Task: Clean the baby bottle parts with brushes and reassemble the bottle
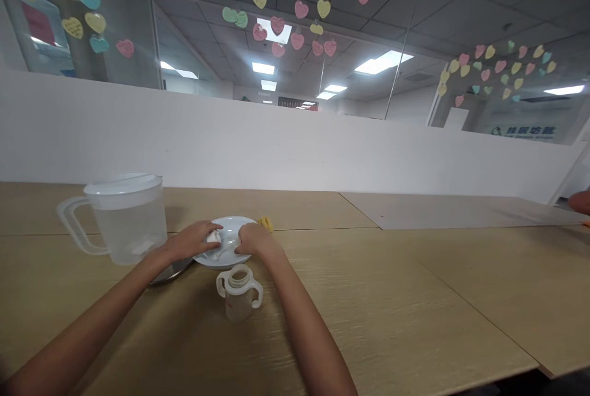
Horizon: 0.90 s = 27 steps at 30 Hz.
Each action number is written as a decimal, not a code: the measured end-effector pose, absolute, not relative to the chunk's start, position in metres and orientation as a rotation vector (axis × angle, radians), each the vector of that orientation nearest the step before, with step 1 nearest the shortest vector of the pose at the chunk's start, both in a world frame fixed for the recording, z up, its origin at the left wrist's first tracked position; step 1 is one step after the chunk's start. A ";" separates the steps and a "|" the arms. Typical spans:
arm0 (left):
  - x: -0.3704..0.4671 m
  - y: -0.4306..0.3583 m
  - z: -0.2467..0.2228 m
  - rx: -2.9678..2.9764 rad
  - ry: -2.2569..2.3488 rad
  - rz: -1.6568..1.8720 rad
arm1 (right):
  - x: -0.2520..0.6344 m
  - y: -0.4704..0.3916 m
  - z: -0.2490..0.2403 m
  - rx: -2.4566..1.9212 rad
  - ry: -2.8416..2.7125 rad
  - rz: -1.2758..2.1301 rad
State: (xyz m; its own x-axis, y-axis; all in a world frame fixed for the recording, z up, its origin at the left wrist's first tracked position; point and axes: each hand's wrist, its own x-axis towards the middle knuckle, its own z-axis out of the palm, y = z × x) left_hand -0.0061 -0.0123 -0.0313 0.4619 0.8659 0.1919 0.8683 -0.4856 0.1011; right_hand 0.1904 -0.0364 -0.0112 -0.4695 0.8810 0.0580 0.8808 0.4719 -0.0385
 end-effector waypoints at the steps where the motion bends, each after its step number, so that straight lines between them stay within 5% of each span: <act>1: -0.006 -0.010 -0.036 -2.678 -1.601 -0.320 | 0.188 -0.035 -0.016 -1.594 -2.639 0.000; 16: -0.008 0.003 -0.057 -2.752 -1.689 -0.247 | 0.179 -0.019 -0.043 -1.712 -2.564 0.027; 27: -0.008 -0.004 -0.048 -2.757 -1.691 -0.249 | 0.203 -0.024 -0.011 -1.705 -2.433 0.132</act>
State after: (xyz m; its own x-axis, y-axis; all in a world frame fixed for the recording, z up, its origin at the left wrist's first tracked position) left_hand -0.0076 -0.0040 -0.0478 0.4460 0.8917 0.0771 0.8760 -0.4526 0.1666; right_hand 0.2033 -0.0241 -0.0110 -0.3333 0.9389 0.0859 0.9241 0.3434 -0.1678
